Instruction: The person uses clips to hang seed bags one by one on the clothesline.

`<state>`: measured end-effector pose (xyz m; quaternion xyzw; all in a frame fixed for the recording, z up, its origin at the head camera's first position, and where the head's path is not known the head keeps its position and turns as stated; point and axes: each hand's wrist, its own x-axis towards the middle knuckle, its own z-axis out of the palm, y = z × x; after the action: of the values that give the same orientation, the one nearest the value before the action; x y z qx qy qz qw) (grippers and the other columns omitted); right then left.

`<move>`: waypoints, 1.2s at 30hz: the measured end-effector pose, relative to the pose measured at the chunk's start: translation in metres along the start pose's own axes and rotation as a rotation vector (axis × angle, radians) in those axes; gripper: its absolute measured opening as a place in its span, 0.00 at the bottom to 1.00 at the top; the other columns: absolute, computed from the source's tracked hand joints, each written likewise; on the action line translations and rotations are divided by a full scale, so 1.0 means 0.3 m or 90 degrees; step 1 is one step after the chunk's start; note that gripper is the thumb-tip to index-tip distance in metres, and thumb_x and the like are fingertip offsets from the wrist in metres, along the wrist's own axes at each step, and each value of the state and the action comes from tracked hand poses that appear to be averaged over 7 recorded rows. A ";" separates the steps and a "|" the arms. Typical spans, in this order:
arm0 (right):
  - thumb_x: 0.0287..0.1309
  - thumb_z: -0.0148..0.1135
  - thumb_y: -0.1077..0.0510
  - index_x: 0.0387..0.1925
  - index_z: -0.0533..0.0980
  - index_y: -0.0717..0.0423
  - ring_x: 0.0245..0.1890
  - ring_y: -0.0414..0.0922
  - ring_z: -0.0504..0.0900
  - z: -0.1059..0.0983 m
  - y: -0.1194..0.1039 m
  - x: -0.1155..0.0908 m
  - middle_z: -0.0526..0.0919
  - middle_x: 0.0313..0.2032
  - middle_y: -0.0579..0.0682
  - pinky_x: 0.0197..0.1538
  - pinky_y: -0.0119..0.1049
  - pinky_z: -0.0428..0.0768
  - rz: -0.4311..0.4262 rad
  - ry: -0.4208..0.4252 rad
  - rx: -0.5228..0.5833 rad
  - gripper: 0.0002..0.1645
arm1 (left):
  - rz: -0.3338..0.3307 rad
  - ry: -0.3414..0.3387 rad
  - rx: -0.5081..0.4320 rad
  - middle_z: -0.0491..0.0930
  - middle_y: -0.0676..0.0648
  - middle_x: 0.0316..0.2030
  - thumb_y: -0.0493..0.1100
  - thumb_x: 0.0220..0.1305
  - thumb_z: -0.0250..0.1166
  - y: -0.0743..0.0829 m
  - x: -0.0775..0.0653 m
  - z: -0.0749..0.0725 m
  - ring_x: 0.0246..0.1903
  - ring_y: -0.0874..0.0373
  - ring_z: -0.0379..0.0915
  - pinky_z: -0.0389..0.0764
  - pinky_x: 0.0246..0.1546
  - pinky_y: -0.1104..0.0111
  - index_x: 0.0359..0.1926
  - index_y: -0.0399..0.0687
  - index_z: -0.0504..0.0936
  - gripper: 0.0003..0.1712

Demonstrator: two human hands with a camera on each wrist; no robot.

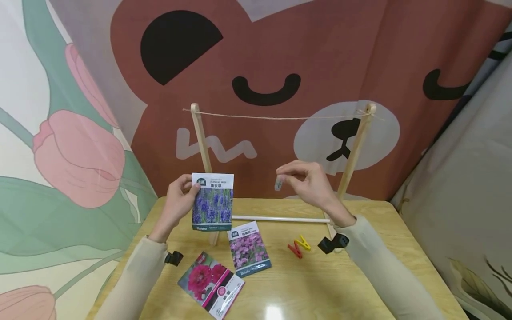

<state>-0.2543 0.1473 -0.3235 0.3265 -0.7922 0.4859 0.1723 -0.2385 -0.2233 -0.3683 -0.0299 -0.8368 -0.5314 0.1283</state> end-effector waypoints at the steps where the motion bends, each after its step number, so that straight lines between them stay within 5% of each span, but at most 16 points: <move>1: 0.68 0.72 0.64 0.46 0.91 0.52 0.37 0.47 0.90 -0.001 -0.003 0.006 0.92 0.46 0.51 0.39 0.32 0.85 0.000 0.000 0.000 0.09 | 0.000 0.001 0.002 0.86 0.29 0.53 0.37 0.82 0.55 0.004 0.003 0.000 0.35 0.54 0.82 0.77 0.30 0.71 0.62 0.32 0.77 0.16; 10: 0.69 0.72 0.62 0.45 0.91 0.51 0.30 0.42 0.85 -0.011 -0.049 0.060 0.92 0.45 0.49 0.31 0.31 0.76 -0.017 -0.001 0.001 0.08 | 0.019 0.021 0.011 0.87 0.31 0.53 0.38 0.82 0.56 0.042 0.029 -0.002 0.37 0.52 0.82 0.77 0.32 0.71 0.61 0.33 0.78 0.15; 21: 0.68 0.73 0.60 0.45 0.92 0.50 0.30 0.48 0.84 -0.001 -0.079 0.117 0.91 0.43 0.46 0.30 0.35 0.75 -0.042 0.003 -0.011 0.07 | 0.037 0.041 0.013 0.88 0.31 0.53 0.37 0.81 0.57 0.065 0.047 0.003 0.40 0.48 0.84 0.78 0.34 0.72 0.62 0.33 0.79 0.16; 36: 0.69 0.73 0.58 0.45 0.90 0.51 0.35 0.41 0.88 0.003 -0.119 0.163 0.92 0.42 0.49 0.31 0.37 0.73 -0.015 0.006 -0.004 0.06 | 0.058 0.047 0.016 0.88 0.34 0.53 0.39 0.82 0.58 0.103 0.067 0.012 0.39 0.48 0.83 0.75 0.31 0.71 0.62 0.36 0.79 0.16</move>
<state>-0.2654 0.1181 -0.2714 0.3332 -0.7888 0.4831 0.1827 -0.2527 -0.2084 -0.3375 -0.0463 -0.8358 -0.5152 0.1837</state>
